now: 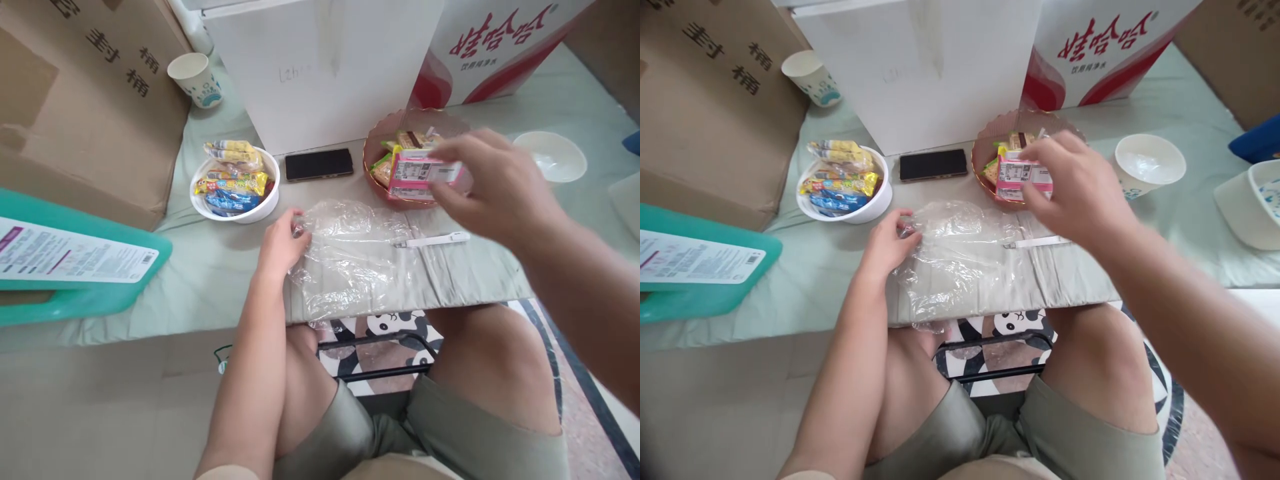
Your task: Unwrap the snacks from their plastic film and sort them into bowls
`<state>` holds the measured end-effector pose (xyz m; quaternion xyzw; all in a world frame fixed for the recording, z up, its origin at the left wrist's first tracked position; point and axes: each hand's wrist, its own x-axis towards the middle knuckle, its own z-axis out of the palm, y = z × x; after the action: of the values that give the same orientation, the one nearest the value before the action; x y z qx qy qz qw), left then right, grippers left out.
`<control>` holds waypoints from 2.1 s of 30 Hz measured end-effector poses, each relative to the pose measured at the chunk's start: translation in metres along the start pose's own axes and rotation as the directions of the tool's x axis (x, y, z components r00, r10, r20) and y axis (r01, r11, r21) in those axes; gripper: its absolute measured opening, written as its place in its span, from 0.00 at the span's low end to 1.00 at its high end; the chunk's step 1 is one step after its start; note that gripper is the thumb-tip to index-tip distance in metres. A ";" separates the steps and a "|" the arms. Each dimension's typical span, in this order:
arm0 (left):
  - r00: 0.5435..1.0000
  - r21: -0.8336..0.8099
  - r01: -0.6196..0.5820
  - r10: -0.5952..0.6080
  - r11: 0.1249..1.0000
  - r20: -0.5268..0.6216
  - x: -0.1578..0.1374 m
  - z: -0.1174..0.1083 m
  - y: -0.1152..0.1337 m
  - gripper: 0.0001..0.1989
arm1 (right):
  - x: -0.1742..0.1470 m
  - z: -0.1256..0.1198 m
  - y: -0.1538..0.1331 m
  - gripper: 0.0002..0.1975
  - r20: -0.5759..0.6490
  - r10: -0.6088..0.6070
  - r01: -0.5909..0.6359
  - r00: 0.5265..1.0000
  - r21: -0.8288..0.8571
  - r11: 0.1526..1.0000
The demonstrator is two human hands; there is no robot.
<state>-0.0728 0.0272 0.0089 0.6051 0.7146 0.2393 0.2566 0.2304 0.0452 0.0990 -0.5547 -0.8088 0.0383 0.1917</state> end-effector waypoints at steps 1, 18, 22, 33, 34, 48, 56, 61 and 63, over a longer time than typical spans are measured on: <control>1.000 -0.006 -0.007 0.007 1.000 0.014 0.000 -0.001 0.000 0.19 | -0.014 0.006 -0.007 0.13 -0.027 -0.062 0.064 0.998 0.087 0.994; 0.933 -0.297 -0.093 0.187 0.950 0.308 -0.003 -0.015 -0.009 0.14 | -0.043 0.080 -0.027 0.14 0.184 0.142 -0.180 0.973 0.210 0.961; 0.926 -0.352 -0.091 0.210 0.931 0.315 -0.003 -0.014 -0.009 0.16 | -0.066 0.074 -0.020 0.21 0.179 0.115 -0.192 0.977 0.506 0.841; 0.982 -0.549 -0.001 0.105 0.836 0.158 0.001 -0.003 0.004 0.15 | -0.072 0.079 0.013 0.29 -0.045 0.481 -0.247 0.875 0.814 0.525; 0.987 -0.594 -0.005 0.099 0.804 0.125 0.003 -0.001 0.004 0.15 | -0.072 0.081 0.014 0.28 -0.052 0.515 -0.243 0.856 0.838 0.489; 0.998 -0.906 -0.038 0.060 0.422 -0.013 0.001 -0.002 0.019 0.23 | -0.083 0.090 0.020 0.06 0.018 0.409 -0.273 0.912 0.772 0.574; 0.955 -0.657 0.254 -0.076 0.710 0.287 0.000 0.001 0.017 0.21 | -0.071 0.098 0.019 0.06 -0.381 0.504 -0.072 0.775 0.739 0.670; 0.987 -0.725 0.159 -0.080 0.670 0.143 0.006 0.000 0.022 0.17 | -0.068 0.097 0.016 0.10 -0.257 0.291 -0.038 0.922 0.686 0.727; 0.980 -0.689 0.190 -0.093 0.699 0.176 0.008 0.001 0.021 0.16 | -0.066 0.094 0.014 0.02 -0.228 0.247 -0.038 0.942 0.658 0.752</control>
<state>-0.0574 0.0387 0.0215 0.4191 0.5961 0.4333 0.5303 0.2299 0.0049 -0.0094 -0.5148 -0.6617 0.2434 0.4877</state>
